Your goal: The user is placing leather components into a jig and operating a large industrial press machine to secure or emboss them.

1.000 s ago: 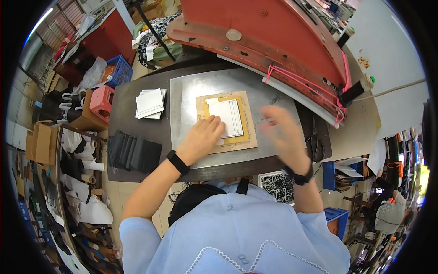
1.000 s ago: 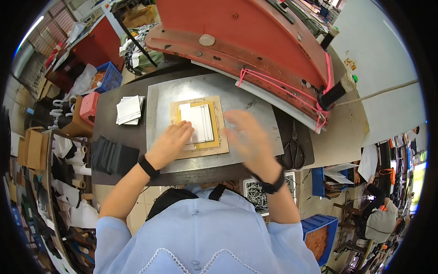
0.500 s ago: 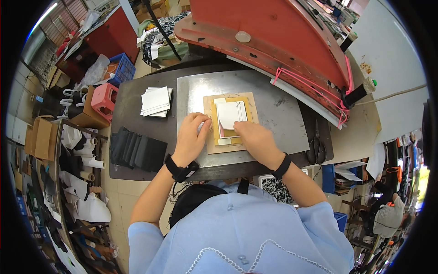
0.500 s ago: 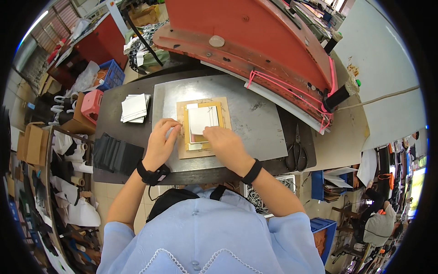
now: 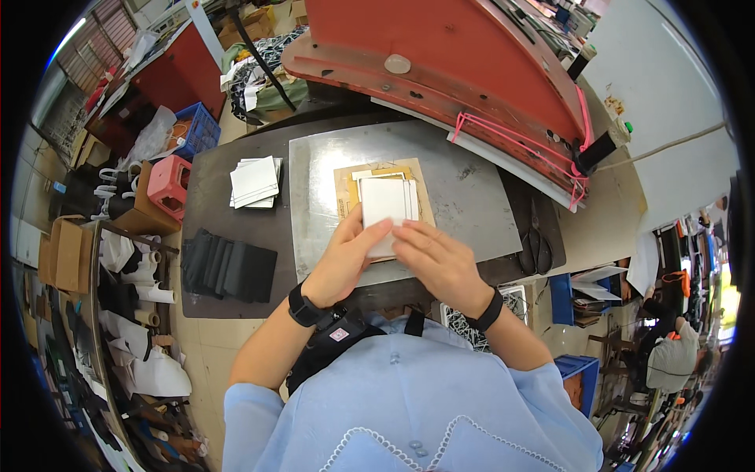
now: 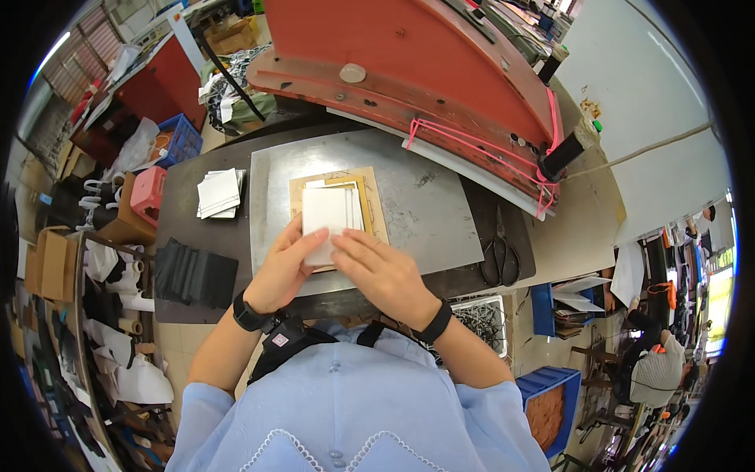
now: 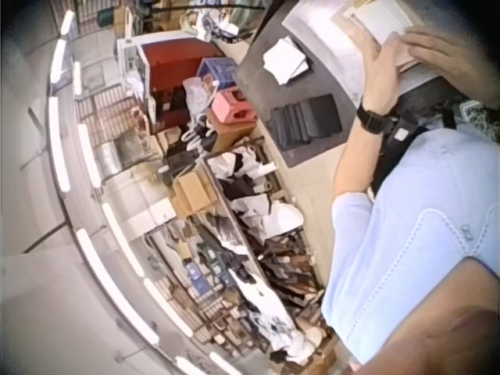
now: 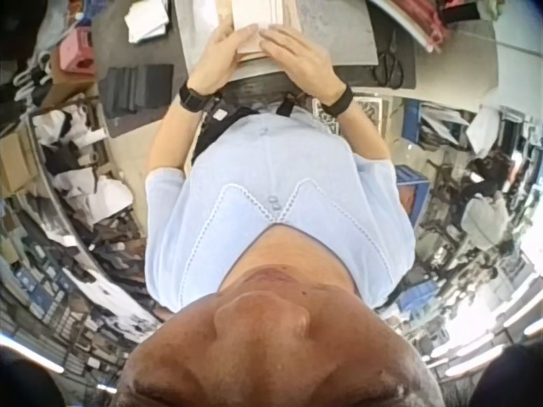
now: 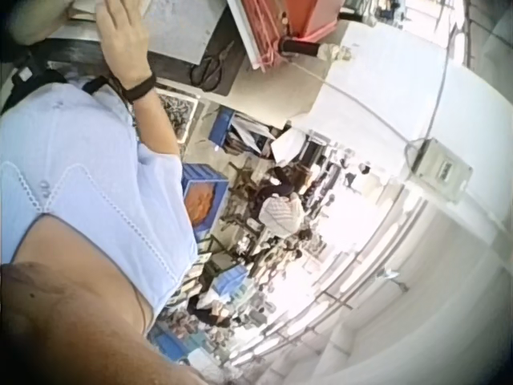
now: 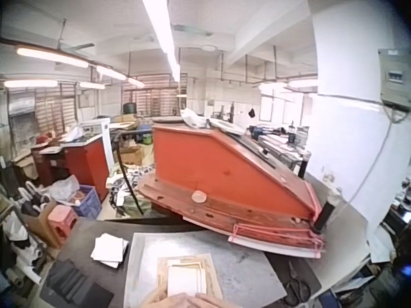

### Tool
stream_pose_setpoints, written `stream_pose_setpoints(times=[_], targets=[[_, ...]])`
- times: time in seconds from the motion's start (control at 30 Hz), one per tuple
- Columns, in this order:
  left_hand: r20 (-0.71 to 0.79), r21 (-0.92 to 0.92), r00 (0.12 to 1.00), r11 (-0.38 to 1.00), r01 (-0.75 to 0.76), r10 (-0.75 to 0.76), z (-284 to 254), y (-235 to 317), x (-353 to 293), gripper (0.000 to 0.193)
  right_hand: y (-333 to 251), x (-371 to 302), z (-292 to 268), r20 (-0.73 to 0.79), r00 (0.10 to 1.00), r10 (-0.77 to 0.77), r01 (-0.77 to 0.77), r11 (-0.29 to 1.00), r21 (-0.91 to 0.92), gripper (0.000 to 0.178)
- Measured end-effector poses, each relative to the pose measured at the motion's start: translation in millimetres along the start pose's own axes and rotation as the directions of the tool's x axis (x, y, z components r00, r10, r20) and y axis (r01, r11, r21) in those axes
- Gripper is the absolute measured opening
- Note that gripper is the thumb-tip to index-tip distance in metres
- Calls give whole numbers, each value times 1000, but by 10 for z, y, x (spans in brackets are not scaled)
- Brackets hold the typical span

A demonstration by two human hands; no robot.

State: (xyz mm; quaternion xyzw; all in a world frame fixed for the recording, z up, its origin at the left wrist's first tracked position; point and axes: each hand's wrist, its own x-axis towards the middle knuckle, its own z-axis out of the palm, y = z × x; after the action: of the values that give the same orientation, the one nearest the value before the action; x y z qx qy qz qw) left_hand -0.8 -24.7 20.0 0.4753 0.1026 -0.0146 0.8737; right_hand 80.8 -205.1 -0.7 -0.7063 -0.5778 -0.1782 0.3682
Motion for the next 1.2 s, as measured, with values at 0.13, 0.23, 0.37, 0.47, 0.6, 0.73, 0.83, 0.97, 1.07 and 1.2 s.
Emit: stream_pose_setpoints(times=[0.13, 0.23, 0.37, 0.47, 0.6, 0.73, 0.83, 0.97, 1.07, 1.2], targets=[[40, 181, 999, 983, -11, 4, -213, -87, -112, 39, -73, -81, -55, -187, 957, 224, -219, 975, 48, 26], [21, 256, 999, 966, -42, 38, -331, -87, -291, 25, 7, -163, -72, 184, 669, 720, -617, 400, 678, 33], [409, 391, 831, 751, -532, 376, -287, 79, -310, 6, -89, -59, 3, 691, 555, 463, -672, -241, 700, 43], [486, 460, 789, 658, -596, 375, -299, 86, -332, 6, -235, 20, -13, 758, 551, 350, -745, -203, 636, 42], [-78, 98, 968, 968, -229, 237, -298, -40, -413, 32, -219, 45, 107, 497, 622, 605, -630, 10, 776, 33], [-31, -56, 997, 996, -69, 67, -459, -73, -523, 39, -233, -21, 247, 345, 639, 688, -530, 68, 846, 31], [-158, 166, 977, 979, -114, 141, -469, -171, -529, 39, -310, -63, 287, 370, 647, 667, -572, 104, 813, 34], [-185, 207, 971, 972, -112, 151, -473, -141, -559, 41, -327, -113, 336, 396, 631, 667, -613, 116, 781, 35], [-210, 231, 964, 966, -114, 164, -496, -145, -621, 40, -359, -103, 388, 404, 629, 665, -603, 89, 793, 36], [-219, 245, 959, 961, -127, 182, -579, -158, -682, 40, -388, -120, 463, 433, 627, 648, -628, 92, 772, 36]])
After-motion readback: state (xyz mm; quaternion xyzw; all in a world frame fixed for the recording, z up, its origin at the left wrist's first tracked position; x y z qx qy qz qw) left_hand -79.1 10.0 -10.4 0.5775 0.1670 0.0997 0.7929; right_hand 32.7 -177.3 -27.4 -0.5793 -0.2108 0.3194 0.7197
